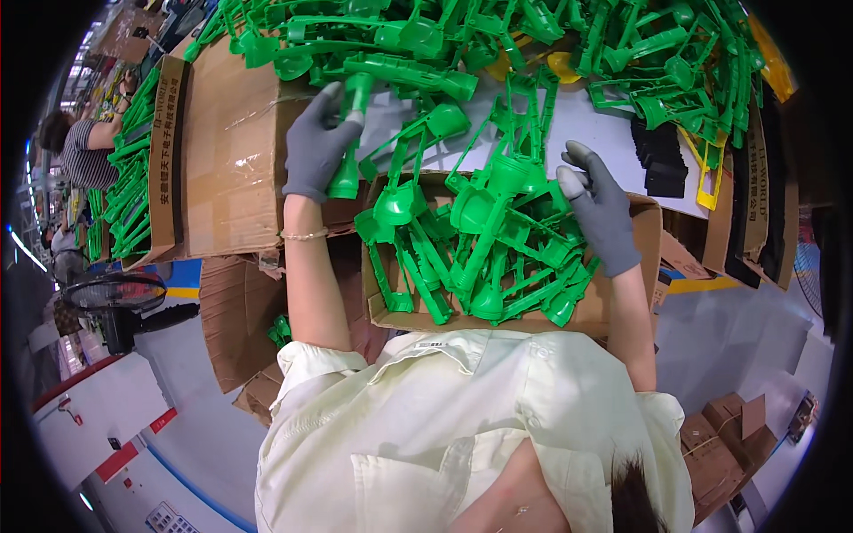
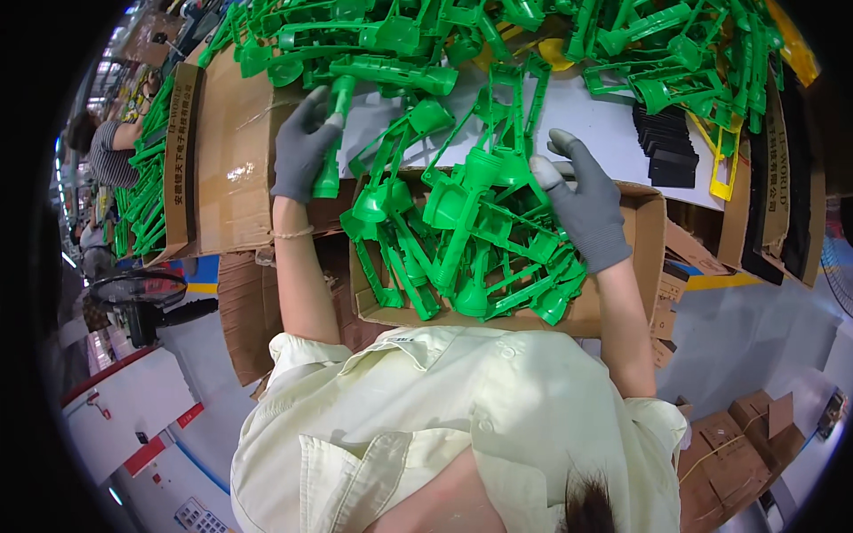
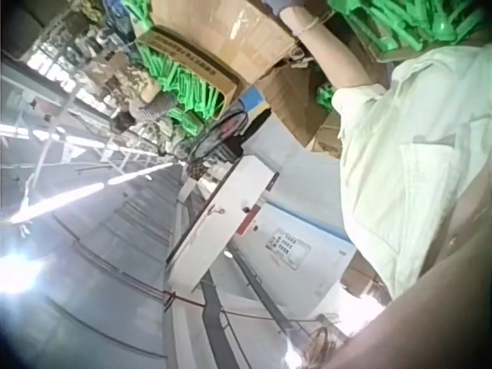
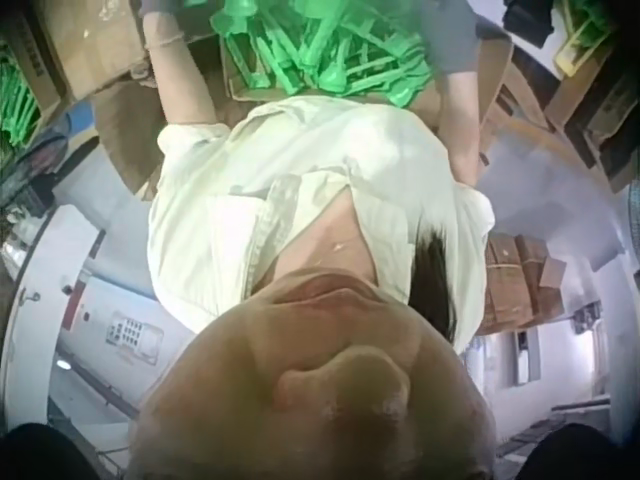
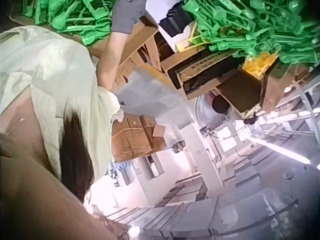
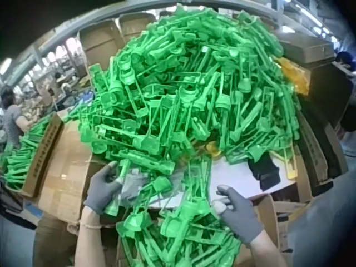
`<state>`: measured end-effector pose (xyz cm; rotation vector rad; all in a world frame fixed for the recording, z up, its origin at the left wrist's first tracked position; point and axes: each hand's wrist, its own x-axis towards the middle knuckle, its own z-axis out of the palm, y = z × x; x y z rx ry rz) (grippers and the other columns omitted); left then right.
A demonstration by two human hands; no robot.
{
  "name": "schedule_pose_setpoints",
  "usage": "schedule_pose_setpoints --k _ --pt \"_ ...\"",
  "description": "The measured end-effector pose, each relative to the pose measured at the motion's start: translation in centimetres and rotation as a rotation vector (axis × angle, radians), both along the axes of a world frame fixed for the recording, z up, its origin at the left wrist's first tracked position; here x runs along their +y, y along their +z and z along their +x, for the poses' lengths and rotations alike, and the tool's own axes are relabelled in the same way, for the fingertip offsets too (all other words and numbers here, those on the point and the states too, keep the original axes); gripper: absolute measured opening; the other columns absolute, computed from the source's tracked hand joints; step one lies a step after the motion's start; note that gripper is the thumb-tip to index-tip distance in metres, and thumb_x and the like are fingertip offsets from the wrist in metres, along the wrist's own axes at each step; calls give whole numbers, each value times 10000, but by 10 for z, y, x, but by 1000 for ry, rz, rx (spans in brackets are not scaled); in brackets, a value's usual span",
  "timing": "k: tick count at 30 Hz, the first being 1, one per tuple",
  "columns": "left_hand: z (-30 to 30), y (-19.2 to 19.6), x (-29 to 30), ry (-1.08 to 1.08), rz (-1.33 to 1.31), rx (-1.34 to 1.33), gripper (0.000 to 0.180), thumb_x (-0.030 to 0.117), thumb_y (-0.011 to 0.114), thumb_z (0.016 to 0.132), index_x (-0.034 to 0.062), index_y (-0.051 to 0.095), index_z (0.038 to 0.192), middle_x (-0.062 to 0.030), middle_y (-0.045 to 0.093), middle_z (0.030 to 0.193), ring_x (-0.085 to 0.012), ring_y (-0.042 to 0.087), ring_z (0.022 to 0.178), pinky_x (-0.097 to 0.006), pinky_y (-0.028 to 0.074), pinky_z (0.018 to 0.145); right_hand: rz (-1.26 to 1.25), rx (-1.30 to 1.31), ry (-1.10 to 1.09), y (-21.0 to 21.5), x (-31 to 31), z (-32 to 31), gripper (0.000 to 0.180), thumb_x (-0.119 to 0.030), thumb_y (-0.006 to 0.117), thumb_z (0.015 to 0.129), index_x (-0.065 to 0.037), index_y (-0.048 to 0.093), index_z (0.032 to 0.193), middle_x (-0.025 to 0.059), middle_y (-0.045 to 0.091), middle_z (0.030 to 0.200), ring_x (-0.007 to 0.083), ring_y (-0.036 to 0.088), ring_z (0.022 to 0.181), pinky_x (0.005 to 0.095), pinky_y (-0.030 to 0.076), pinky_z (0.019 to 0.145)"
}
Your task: Assembling black rectangular inserts into green plastic housing frames at an industrial workbench.
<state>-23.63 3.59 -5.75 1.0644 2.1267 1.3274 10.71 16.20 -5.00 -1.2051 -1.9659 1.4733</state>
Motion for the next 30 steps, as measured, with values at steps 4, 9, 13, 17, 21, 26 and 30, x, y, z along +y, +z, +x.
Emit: schedule_pose_setpoints --k 4,9,13,17,21,26,30 --pt "29 -10 9 -194 -83 -101 741 259 739 742 -5 411 1351 -151 555 1219 -194 581 1035 -321 490 844 4 -17 -64 -1 -6 5 554 -325 622 890 -43 441 1331 112 556 1231 165 549 1088 292 437 909" --pt "44 -7 26 -300 -194 -69 947 343 790 658 2 309 1399 -165 504 1285 -251 541 1120 -354 452 914 111 -100 -8 -6 -10 -13 572 -346 631 875 -67 442 1336 126 583 1206 178 556 1104 310 430 930" --pt "43 12 36 -334 -407 338 1020 296 828 549 -4 330 1387 -196 531 1247 -305 540 1117 -368 425 945 189 -19 81 2 -16 -27 597 -404 636 847 -77 469 1318 142 607 1155 219 581 1071 338 423 944" --pt "65 36 9 -236 -127 -10 876 197 779 642 -15 350 1375 -163 547 1209 -247 535 1100 -347 444 918 126 -20 178 8 -24 -31 529 -388 644 841 -69 535 1249 109 621 1095 207 595 1036 352 438 933" --pt "126 51 -20 -82 -83 -388 766 175 705 770 3 305 1401 -117 548 1197 -181 552 1026 -313 473 859 85 71 88 12 -38 -25 418 -371 664 826 -56 588 1091 91 637 1063 205 611 1006 364 463 879" --pt "174 23 -50 10 -244 444 881 310 694 802 -98 192 1401 -307 317 1398 -427 360 1262 -443 313 1046 -5 -104 180 17 -45 -8 527 -401 657 822 -103 500 1227 135 595 1171 290 594 1071 374 448 910" --pt "176 26 -47 -4 -158 519 826 252 664 820 -94 196 1406 -306 284 1416 -439 256 1324 -462 253 1083 67 79 26 3 -42 13 644 -402 638 840 -109 392 1358 133 541 1274 248 564 1119 356 436 935"
